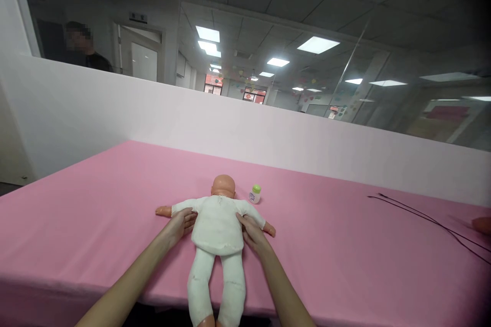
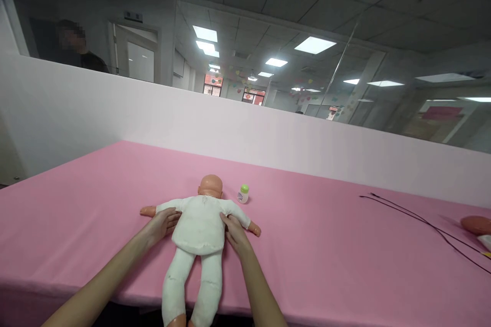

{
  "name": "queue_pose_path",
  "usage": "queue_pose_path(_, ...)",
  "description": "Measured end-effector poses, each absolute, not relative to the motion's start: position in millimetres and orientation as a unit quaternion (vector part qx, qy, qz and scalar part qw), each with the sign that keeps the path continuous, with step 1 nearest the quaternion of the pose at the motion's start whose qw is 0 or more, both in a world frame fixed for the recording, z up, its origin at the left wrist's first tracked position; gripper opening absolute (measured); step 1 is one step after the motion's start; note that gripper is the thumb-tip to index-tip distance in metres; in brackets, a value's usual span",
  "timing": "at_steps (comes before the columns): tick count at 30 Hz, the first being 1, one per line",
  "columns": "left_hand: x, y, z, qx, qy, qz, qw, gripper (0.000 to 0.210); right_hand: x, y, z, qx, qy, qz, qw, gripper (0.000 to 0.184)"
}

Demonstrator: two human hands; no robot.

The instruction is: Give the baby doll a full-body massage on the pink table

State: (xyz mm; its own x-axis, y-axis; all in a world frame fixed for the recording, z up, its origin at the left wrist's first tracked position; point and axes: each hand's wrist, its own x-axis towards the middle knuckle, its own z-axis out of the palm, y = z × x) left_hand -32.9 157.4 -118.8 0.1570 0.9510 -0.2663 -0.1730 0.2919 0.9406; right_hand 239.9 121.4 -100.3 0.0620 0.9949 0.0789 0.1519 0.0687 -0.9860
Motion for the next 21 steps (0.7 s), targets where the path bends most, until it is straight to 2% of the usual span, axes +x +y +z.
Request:
queue_pose_path(2, -42, 140, -110, 0.538, 0.514, 0.410, 0.528, 0.036, 252, 112, -97, -0.576, -0.564, 0.394, 0.442, 0.051)
queue_pose_path(5, -35, 117, -100, 0.705, 0.506, 0.396, 0.301, 0.048, 253, 100, -96, -0.619, -0.597, 0.244, 0.448, 0.046)
queue_pose_path(7, -18, 109, -98, 0.769, 0.462, 0.383, 0.220, 0.058, 243, 93, -100, -0.599, -0.633, 0.190, 0.453, 0.050)
queue_pose_path(11, 18, 114, -110, 0.850, 0.419, 0.302, 0.105, 0.061, 218, 87, -117, -0.558, -0.691, 0.216, 0.405, 0.063)
queue_pose_path(16, 33, 132, -131, 0.863, 0.433, 0.256, 0.032, 0.059, 213, 91, -132, -0.551, -0.705, 0.229, 0.384, 0.061)
queue_pose_path(21, 32, 131, -129, 0.867, 0.442, 0.224, 0.054, 0.057, 216, 94, -134, -0.546, -0.709, 0.231, 0.381, 0.052)
